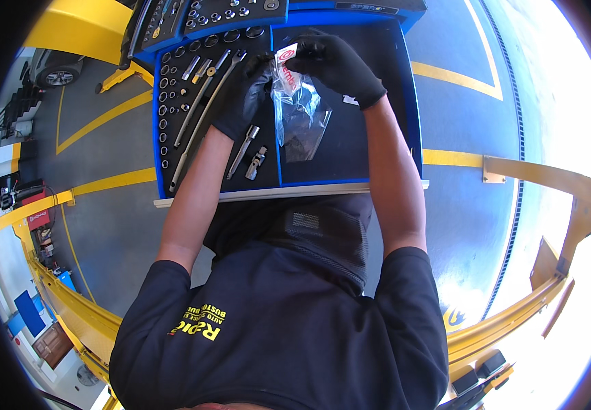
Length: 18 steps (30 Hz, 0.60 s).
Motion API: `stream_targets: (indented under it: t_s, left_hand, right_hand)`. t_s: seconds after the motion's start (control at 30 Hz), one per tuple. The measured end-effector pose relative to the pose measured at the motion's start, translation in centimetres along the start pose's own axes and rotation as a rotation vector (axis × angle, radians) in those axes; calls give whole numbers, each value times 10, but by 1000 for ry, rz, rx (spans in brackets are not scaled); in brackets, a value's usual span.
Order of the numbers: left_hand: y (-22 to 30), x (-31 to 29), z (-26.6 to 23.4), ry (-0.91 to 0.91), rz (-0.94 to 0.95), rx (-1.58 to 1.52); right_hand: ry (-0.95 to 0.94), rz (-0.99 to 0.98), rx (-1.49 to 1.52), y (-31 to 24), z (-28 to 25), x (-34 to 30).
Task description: The person organizes tools and parts in a blue toolbox drawer, arranging wrenches, sockets, and a plastic bag of small parts. They then walk to a shelf to retrieve a dipstick, return to the toolbox, and place the dipstick in the drawer.
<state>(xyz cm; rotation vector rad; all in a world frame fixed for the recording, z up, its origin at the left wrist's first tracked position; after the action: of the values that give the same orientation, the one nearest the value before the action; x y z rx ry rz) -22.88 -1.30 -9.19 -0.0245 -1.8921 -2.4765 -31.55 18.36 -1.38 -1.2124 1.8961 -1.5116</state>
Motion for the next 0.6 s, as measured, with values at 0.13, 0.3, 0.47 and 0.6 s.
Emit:
stream_targets:
  t_s: [0.13,0.3,0.47,0.6]
  left_hand:
    - [-8,5,-5,-23,1,-161]
    - [-10,6,-6,-27,-18,-151]
    - [-4,2,-3,-11,5,-153]
    - [3,1,1,-24,17,-171]
  right_hand:
    - [21,20,-106,-2,1,1]
    - [152,32,97,-4,-3,-1]
    - [89,-91,-143,2,2,2]
    - [61,74,-105,-4,-5,-1]
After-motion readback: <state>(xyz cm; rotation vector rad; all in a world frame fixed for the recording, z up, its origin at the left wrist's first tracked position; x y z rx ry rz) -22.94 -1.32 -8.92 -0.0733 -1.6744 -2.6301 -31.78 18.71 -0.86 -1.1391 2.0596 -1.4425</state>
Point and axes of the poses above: each hand's wrist, its own x-axis towards the middle knuckle, its own z-axis out of the palm, y = z × x, the point moved 3 cm from there along x, towards the middle knuckle, and after that the axes turned 7 degrees about -y, right-handed, at the moved point
